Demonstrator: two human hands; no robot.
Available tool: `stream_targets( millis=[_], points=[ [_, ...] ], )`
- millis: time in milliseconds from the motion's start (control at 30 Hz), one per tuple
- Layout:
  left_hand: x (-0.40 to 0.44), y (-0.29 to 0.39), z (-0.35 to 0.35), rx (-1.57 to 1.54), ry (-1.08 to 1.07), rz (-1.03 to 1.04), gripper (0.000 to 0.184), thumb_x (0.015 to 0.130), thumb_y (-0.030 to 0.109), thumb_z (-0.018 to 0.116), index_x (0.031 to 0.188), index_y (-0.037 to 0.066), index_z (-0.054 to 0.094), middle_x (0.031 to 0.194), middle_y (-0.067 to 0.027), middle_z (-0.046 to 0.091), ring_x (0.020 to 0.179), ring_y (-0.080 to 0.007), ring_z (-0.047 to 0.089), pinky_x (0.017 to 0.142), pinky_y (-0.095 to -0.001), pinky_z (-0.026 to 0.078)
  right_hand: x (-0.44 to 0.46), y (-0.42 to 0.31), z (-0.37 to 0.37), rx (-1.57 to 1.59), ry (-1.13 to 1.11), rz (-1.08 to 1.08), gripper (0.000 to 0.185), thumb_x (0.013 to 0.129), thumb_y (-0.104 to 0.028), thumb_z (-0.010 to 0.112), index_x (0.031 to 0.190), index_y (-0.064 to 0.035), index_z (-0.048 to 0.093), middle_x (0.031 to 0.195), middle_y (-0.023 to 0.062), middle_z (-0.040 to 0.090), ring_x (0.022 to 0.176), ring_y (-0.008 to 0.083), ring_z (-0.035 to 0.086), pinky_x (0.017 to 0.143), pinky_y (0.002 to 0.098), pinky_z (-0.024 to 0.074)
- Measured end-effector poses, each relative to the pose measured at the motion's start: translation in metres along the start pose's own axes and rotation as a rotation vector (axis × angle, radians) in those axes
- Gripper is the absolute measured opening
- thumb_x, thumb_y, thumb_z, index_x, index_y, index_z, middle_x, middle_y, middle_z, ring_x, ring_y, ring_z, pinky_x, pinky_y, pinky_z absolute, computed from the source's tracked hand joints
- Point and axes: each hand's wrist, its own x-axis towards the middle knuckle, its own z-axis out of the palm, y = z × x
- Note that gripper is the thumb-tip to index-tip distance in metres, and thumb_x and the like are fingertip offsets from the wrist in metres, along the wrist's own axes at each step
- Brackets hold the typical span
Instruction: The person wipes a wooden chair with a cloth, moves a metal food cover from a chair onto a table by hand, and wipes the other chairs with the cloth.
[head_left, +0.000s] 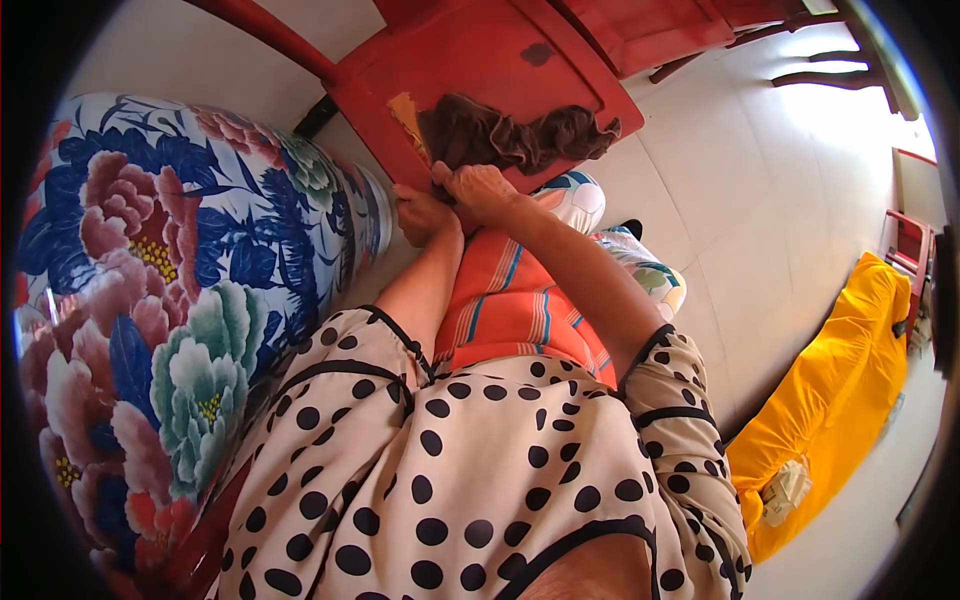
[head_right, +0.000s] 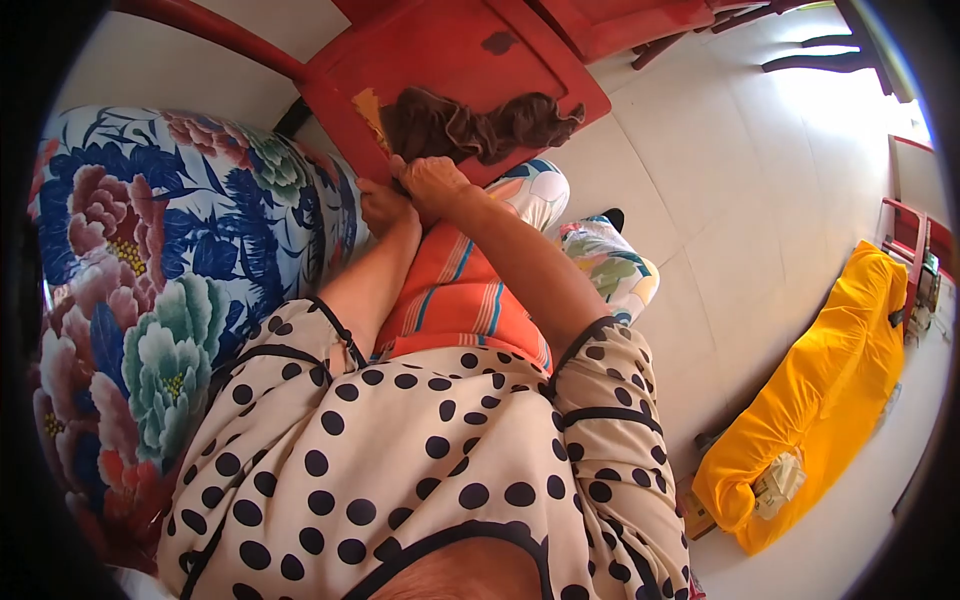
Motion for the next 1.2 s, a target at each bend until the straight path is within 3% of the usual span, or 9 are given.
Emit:
stream_targets(
  millis=[233,333,467,500,600,633,767,967,1200],
  points=[
    [-0.003,0.006,-0.008,0.059,-0.057,-0.003,0.072,0.104,0.053,0.02,0.109,-0.001,0.067,0.103,-0.0292,0.069,0.098,-0.0497,0.066,0.087,-0.0592,0.051,0.016,0.011,0.005,-0.149,-0.069,-0.099,0.038,0.085,-0.014,0.061,0.121,-0.0064,0.05,0.08,0.0183,0.071,0.078,0.0366,0.072,0.065,0.0465,0.0562],
    [-0.003,0.006,-0.005,0.034,-0.021,-0.033,0.069,0.104,0.052,0.02,0.107,0.001,0.068,0.102,-0.0286,0.07,0.099,-0.0498,0.066,0.088,-0.0594,0.051,0.001,0.042,0.001,-0.066,0.154,0.103,0.033,0.084,-0.011,0.06,0.116,-0.0111,0.056,0.081,0.0163,0.072,0.078,0.0367,0.072,0.068,0.0471,0.0564],
    [-0.004,0.009,-0.006,0.051,-0.003,-0.072,0.067,0.105,0.051,0.022,0.106,0.003,0.069,0.1,-0.0264,0.071,0.097,-0.0483,0.067,0.087,-0.0584,0.052,0.0,0.064,-0.044,0.493,0.724,0.398,0.018,0.084,-0.009,0.059,0.101,-0.0084,0.066,0.091,0.0201,0.071,0.082,0.0404,0.069,0.072,0.0469,0.0538],
    [-0.003,0.007,-0.003,0.059,0.002,-0.074,0.067,0.105,0.051,0.022,0.106,0.004,0.069,0.1,-0.0258,0.071,0.096,-0.0477,0.067,0.087,-0.0583,0.053,0.001,0.068,-0.055,0.864,0.737,0.403,0.025,0.085,-0.011,0.059,0.108,-0.0063,0.066,0.095,0.0213,0.07,0.087,0.042,0.067,0.076,0.0467,0.0523],
    [0.001,0.006,0.0,0.079,0.025,-0.055,0.067,0.104,0.051,0.023,0.104,0.004,0.07,0.099,-0.0244,0.072,0.094,-0.0459,0.068,0.084,-0.0581,0.054,-0.032,0.066,-0.078,0.387,0.634,0.417,0.031,0.085,-0.008,0.057,0.114,-0.0058,0.065,0.102,0.0188,0.07,0.095,0.0393,0.066,0.082,0.0442,0.052],
    [0.0,0.005,0.001,0.087,0.031,-0.046,0.067,0.104,0.051,0.023,0.103,0.004,0.07,0.098,-0.024,0.072,0.094,-0.0454,0.068,0.083,-0.0582,0.054,-0.047,0.07,-0.074,0.218,0.744,0.319,0.036,0.084,-0.006,0.056,0.119,-0.0074,0.065,0.11,0.0165,0.068,0.1,0.0353,0.066,0.086,0.0432,0.0512],
    [0.002,0.005,0.004,0.105,0.04,-0.065,0.068,0.104,0.051,0.023,0.101,0.003,0.071,0.098,-0.0236,0.072,0.093,-0.0454,0.069,0.081,-0.0586,0.055,-0.158,0.069,-0.069,0.379,0.681,0.57,0.038,0.088,-0.004,0.053,0.124,-0.0092,0.062,0.115,0.0134,0.068,0.095,0.0282,0.067,0.084,0.0391,0.0523],
    [-0.003,0.005,0.001,0.076,0.071,-0.005,0.071,0.104,0.05,0.024,0.094,-0.002,0.072,0.095,-0.025,0.072,0.09,-0.0457,0.069,0.082,-0.0571,0.055,-0.327,0.058,0.01,-0.01,0.715,0.816,0.032,0.089,-0.009,0.054,0.12,-0.0113,0.063,0.116,0.0088,0.065,0.11,0.0278,0.059,0.098,0.0446,0.0409],
    [-0.003,0.003,-0.002,0.033,0.027,0.025,0.071,0.105,0.047,0.023,0.098,-0.006,0.07,0.101,-0.0304,0.07,0.099,-0.0477,0.067,0.091,-0.056,0.052,-0.329,0.056,0.04,-0.152,0.794,0.859,0.021,0.09,-0.013,0.056,0.106,-0.0101,0.069,0.118,0.0066,0.063,0.115,0.0276,0.056,0.103,0.0437,0.0364]
  ],
)
